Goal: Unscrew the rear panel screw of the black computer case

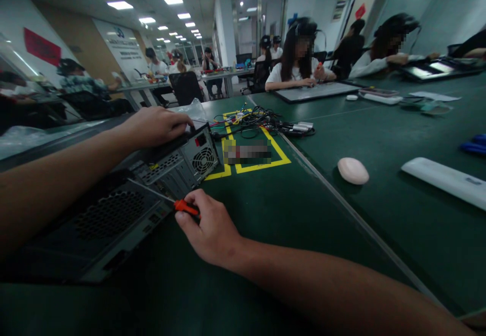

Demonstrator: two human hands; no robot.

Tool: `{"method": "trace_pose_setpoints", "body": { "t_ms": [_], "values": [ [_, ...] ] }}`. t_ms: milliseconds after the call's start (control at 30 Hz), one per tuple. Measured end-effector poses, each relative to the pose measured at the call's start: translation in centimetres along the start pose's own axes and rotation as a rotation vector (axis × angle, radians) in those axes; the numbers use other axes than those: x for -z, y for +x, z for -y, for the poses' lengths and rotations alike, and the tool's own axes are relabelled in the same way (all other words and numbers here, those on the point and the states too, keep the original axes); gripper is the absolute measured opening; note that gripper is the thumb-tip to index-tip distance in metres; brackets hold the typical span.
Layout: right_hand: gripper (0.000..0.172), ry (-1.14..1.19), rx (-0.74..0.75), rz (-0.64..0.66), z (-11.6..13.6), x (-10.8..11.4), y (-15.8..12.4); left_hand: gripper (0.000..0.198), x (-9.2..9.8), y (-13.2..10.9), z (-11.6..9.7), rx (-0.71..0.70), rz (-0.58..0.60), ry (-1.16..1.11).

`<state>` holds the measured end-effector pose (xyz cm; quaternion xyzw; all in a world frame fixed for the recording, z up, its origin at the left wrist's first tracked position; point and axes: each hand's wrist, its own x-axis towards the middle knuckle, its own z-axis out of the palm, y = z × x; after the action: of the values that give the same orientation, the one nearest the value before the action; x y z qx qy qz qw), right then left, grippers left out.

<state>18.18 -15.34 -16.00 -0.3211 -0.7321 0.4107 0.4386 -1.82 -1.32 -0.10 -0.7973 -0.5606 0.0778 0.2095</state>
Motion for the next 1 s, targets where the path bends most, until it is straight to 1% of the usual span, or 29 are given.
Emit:
{"method": "trace_pose_setpoints", "body": {
  "t_ms": [267, 467, 600, 733, 867, 1000],
  "values": [
    [0.012, -0.026, -0.005, 0.012, 0.36, 0.14, -0.15, 0.055, 0.27, -0.05, -0.18, -0.011, -0.010, 0.030],
    [0.016, 0.001, 0.038, 0.010, 0.05, 0.05, -0.14, 0.054, -0.02, 0.01, -0.04, -0.010, -0.028, 0.021],
    [0.015, 0.013, 0.011, 0.013, 0.13, 0.00, -0.16, 0.054, -0.06, 0.00, -0.01, -0.026, -0.037, 0.015],
    [0.020, 0.019, -0.030, 0.004, 0.07, -0.07, -0.19, 0.053, 0.14, -0.02, -0.08, -0.023, -0.029, 0.033],
    [0.014, 0.022, -0.026, 0.013, -0.08, -0.06, -0.14, 0.055, 0.21, -0.01, -0.09, -0.027, -0.014, 0.050],
    [0.011, 0.030, -0.008, 0.016, -0.09, -0.08, -0.12, 0.056, 0.10, -0.02, -0.09, -0.020, -0.027, 0.044]
  ]
}}
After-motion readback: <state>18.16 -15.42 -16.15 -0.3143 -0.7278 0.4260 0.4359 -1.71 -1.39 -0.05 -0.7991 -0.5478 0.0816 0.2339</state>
